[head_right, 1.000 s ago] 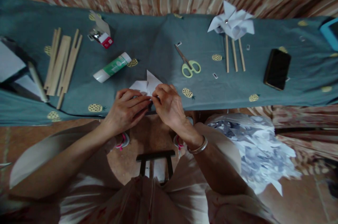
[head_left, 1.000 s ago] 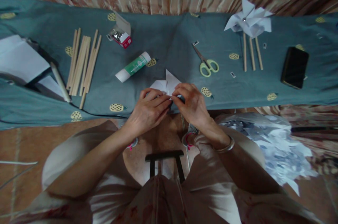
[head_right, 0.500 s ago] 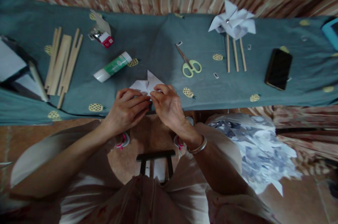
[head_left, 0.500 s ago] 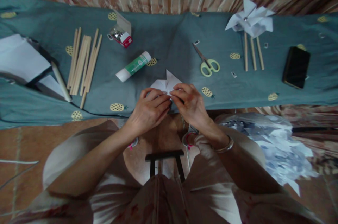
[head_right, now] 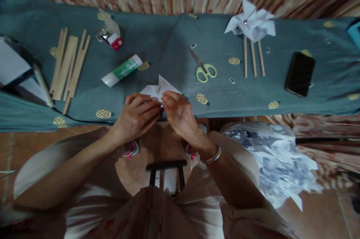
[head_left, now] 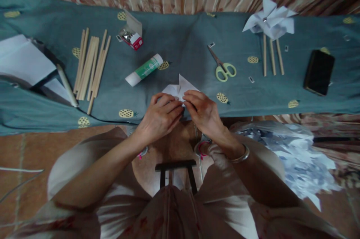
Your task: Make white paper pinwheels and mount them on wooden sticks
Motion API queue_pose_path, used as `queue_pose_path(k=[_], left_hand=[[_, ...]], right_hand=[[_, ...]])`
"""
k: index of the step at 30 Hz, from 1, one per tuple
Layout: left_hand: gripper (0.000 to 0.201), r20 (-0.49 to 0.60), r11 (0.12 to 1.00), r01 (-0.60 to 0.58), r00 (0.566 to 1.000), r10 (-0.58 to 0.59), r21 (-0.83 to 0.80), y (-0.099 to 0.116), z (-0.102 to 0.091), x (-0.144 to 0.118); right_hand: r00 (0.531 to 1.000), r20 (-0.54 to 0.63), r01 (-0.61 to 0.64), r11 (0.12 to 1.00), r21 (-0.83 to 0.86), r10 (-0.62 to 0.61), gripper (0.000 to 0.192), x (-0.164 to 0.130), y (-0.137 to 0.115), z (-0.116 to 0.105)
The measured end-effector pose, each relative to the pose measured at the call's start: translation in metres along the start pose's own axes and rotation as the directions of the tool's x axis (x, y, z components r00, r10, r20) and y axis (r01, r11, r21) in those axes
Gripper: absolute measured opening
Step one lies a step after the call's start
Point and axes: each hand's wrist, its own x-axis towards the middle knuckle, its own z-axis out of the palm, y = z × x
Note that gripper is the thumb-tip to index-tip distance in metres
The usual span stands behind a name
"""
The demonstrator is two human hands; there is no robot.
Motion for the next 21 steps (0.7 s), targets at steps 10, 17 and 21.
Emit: queue_pose_path(k=[10, 17, 21], left_hand=[[0.017, -0.030, 1.000, -0.016, 0.999, 0.016, 0.004, -0.0002, 0.0016, -0.0004], [0.017, -0.031, 1.000, -0.021, 0.999, 0.022, 0.015, 0.0001, 0.0012, -0.0003], [0.018, -0.008, 1.000, -0.009, 1.000, 0.009, 0.015, 0.0001, 0.0010, -0.0005]], right_hand=[[0.994, 0.018, 0.111, 0.989, -0.097, -0.109, 0.026, -0.0014, -0.0011, -0.0007], [0.981, 0.037, 0.194, 0.959, -0.205, -0.190, 0.027, -0.0002, -0.0011, -0.0004], [0.978, 0.065, 0.209, 0.952, -0.224, -0.199, 0.027, -0.0001, -0.0005, -0.0009]])
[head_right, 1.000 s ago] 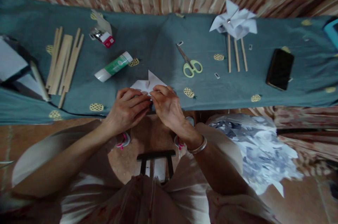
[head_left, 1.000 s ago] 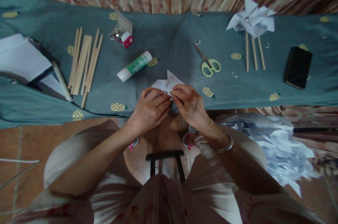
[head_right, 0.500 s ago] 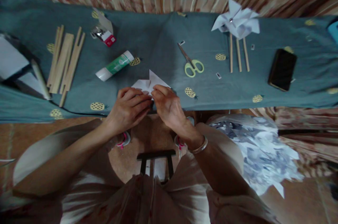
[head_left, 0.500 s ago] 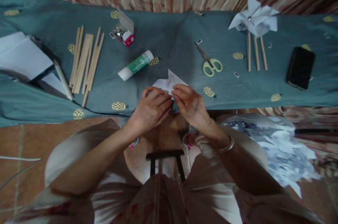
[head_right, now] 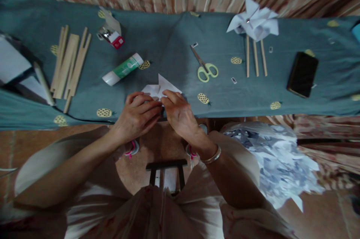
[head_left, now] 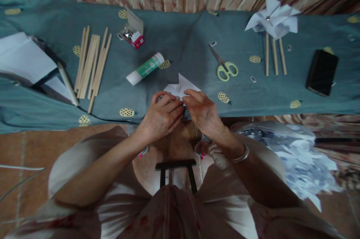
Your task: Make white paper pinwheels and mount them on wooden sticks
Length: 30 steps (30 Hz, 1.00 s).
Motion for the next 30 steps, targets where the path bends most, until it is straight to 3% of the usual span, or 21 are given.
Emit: queue_pose_path(k=[12, 22, 30], left_hand=[[0.019, 0.047, 0.999, 0.021, 0.999, -0.019, -0.033, 0.000, -0.002, 0.002], [0.018, 0.022, 0.999, 0.006, 1.000, -0.005, -0.039, -0.001, -0.003, 0.000], [0.018, 0.034, 1.000, 0.010, 0.999, -0.010, -0.005, -0.001, -0.005, 0.000]], right_hand=[[0.998, 0.065, -0.018, 0.997, -0.076, 0.023, 0.030, -0.003, -0.010, 0.009], [0.999, 0.037, 0.008, 0.982, -0.188, -0.001, 0.026, 0.000, -0.012, 0.010], [0.999, 0.019, -0.038, 0.999, 0.001, 0.037, 0.031, 0.001, -0.008, 0.010]])
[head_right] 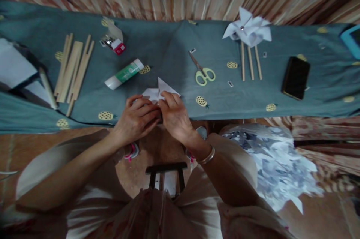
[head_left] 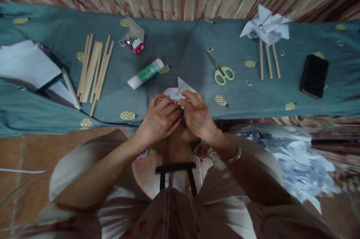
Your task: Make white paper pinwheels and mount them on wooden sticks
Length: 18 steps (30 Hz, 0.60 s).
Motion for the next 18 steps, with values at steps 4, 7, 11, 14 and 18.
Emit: queue_pose_path(k=[4, 7, 11, 14, 18], left_hand=[[0.017, 0.007, 1.000, 0.011, 1.000, -0.011, -0.014, 0.000, -0.001, 0.000], [0.017, 0.011, 1.000, 0.010, 1.000, -0.010, -0.020, 0.001, -0.002, 0.000], [0.017, 0.011, 1.000, 0.003, 1.000, -0.003, -0.019, 0.002, -0.002, 0.000], [0.017, 0.014, 1.000, -0.007, 1.000, 0.007, -0.028, 0.002, -0.001, -0.001], [0.016, 0.014, 1.000, -0.006, 1.000, 0.006, -0.010, 0.002, -0.001, -0.001]], right_hand=[[0.995, -0.065, -0.067, 0.990, 0.126, 0.075, 0.041, -0.004, 0.007, -0.002], [0.997, -0.047, -0.055, 0.993, 0.108, 0.061, 0.042, -0.004, 0.006, -0.003], [1.000, -0.019, 0.010, 0.999, -0.052, -0.011, 0.033, -0.001, 0.000, 0.001], [1.000, -0.001, 0.031, 0.993, -0.111, -0.031, 0.028, 0.003, -0.003, 0.006], [1.000, -0.019, 0.014, 0.999, -0.050, -0.015, 0.030, 0.004, -0.002, 0.003]])
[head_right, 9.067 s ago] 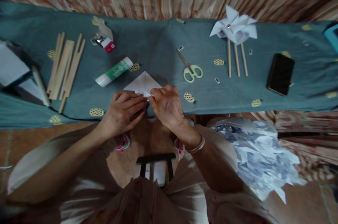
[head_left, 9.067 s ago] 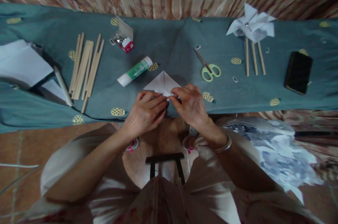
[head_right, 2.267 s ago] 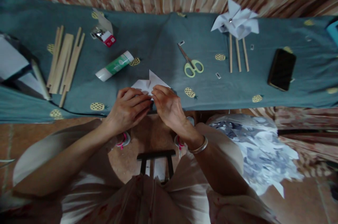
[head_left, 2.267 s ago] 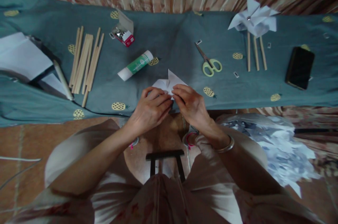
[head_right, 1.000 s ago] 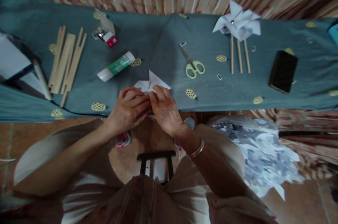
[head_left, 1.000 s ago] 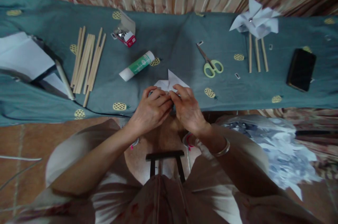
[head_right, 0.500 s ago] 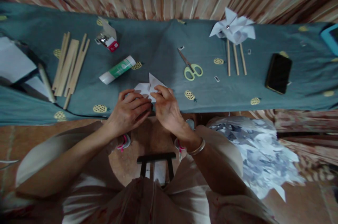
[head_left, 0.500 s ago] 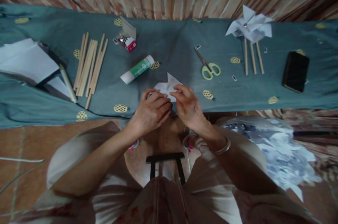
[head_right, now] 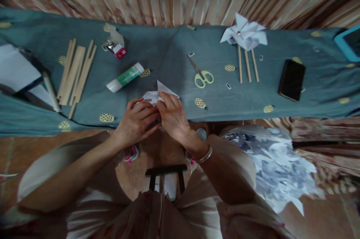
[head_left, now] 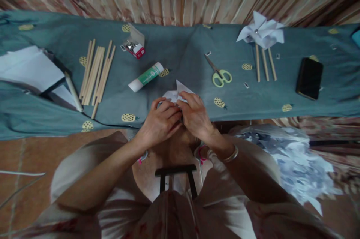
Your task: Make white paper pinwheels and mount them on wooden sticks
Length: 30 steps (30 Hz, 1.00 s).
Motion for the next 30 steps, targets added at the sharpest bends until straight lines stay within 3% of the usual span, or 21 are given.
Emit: queue_pose_path(k=[6, 11, 15, 20, 30], left_hand=[[0.015, -0.044, 1.000, -0.019, 0.999, 0.019, -0.004, 0.000, 0.000, 0.001], [0.016, -0.026, 1.000, 0.001, 1.000, -0.002, -0.025, 0.000, 0.002, 0.001], [0.019, -0.029, 1.000, 0.002, 1.000, -0.002, -0.025, -0.002, 0.003, -0.001], [0.016, -0.097, 0.999, -0.009, 0.995, 0.012, 0.030, -0.007, 0.001, -0.003], [0.026, -0.109, 0.991, 0.126, 0.987, -0.119, 0.051, -0.028, -0.010, -0.008]], right_hand=[[0.995, -0.066, -0.070, 0.993, 0.098, 0.076, 0.039, -0.001, 0.017, -0.017], [0.979, -0.113, -0.160, 0.981, 0.104, 0.172, 0.041, 0.006, 0.031, -0.012], [0.977, -0.133, -0.150, 0.982, 0.114, 0.165, 0.038, 0.009, 0.032, -0.009], [0.955, -0.168, -0.218, 0.961, 0.168, 0.246, 0.034, 0.011, 0.030, -0.013], [0.925, -0.156, -0.295, 0.913, 0.281, 0.347, 0.031, 0.024, 0.044, -0.015]])
